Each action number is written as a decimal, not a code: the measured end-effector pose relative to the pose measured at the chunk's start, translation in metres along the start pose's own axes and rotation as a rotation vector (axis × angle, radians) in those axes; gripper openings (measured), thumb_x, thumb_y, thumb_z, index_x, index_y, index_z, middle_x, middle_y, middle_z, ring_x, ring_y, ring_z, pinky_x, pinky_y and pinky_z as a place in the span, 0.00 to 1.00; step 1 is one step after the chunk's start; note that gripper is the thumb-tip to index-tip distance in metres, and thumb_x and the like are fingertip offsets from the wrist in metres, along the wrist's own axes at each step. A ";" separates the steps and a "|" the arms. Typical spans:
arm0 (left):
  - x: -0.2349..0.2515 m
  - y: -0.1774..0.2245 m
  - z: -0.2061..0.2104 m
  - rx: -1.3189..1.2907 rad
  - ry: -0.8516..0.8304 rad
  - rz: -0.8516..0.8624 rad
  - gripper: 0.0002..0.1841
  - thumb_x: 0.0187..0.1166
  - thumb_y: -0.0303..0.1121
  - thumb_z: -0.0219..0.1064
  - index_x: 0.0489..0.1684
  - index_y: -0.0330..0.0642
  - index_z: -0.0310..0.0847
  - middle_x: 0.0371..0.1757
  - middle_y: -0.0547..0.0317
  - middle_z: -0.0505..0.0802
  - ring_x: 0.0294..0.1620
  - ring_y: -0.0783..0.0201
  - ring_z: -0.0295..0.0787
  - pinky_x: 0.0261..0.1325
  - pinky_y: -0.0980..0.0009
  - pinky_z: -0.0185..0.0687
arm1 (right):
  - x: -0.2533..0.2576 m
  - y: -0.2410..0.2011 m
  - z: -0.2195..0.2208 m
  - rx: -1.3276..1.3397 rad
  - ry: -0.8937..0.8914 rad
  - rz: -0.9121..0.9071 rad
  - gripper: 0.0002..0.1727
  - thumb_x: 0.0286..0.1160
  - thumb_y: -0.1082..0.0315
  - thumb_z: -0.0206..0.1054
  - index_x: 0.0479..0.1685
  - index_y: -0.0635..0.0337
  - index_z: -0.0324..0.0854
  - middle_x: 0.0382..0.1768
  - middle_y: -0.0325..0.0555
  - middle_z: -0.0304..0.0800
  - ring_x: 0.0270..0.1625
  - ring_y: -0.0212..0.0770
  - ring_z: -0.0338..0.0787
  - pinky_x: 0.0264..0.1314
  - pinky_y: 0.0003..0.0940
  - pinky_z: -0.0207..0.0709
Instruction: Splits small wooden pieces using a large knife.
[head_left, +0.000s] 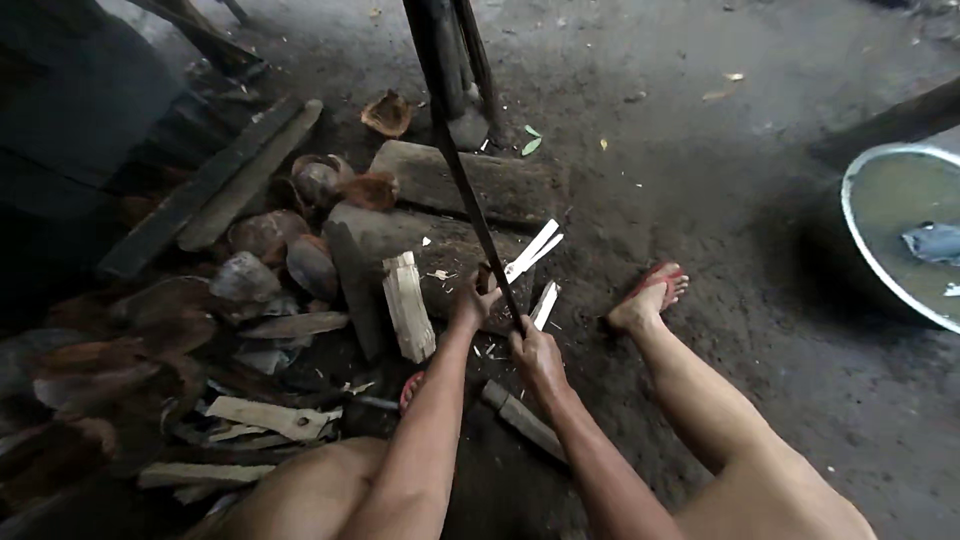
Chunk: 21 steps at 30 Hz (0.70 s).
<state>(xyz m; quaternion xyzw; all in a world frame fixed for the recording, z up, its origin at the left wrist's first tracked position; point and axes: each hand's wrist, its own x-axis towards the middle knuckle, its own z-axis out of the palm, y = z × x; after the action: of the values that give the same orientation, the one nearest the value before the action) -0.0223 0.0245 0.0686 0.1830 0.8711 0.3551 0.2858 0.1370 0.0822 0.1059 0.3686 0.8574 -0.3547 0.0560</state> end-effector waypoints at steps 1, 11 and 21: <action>0.001 0.011 -0.009 -0.042 0.045 0.058 0.27 0.76 0.46 0.77 0.68 0.39 0.82 0.53 0.43 0.93 0.55 0.48 0.91 0.66 0.45 0.83 | -0.003 -0.005 -0.009 0.024 0.051 -0.045 0.17 0.86 0.56 0.56 0.61 0.54 0.84 0.32 0.51 0.93 0.38 0.54 0.94 0.42 0.57 0.85; 0.025 -0.016 0.004 -0.006 -0.072 0.023 0.28 0.78 0.44 0.74 0.74 0.40 0.80 0.62 0.43 0.92 0.64 0.49 0.90 0.73 0.46 0.81 | 0.016 -0.009 -0.007 -0.047 -0.078 0.048 0.19 0.88 0.53 0.54 0.66 0.49 0.81 0.40 0.52 0.94 0.45 0.55 0.95 0.47 0.59 0.85; -0.012 0.047 -0.070 -0.098 0.218 0.385 0.36 0.72 0.34 0.79 0.85 0.50 0.74 0.72 0.51 0.90 0.70 0.57 0.89 0.75 0.55 0.84 | -0.001 -0.019 -0.021 0.105 0.282 -0.265 0.14 0.87 0.57 0.58 0.50 0.56 0.85 0.23 0.45 0.87 0.26 0.45 0.89 0.31 0.49 0.84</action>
<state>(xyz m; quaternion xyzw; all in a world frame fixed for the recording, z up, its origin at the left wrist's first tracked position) -0.0519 0.0143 0.1480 0.2923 0.8275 0.4627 0.1255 0.1284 0.0865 0.1321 0.3010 0.8780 -0.3483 -0.1310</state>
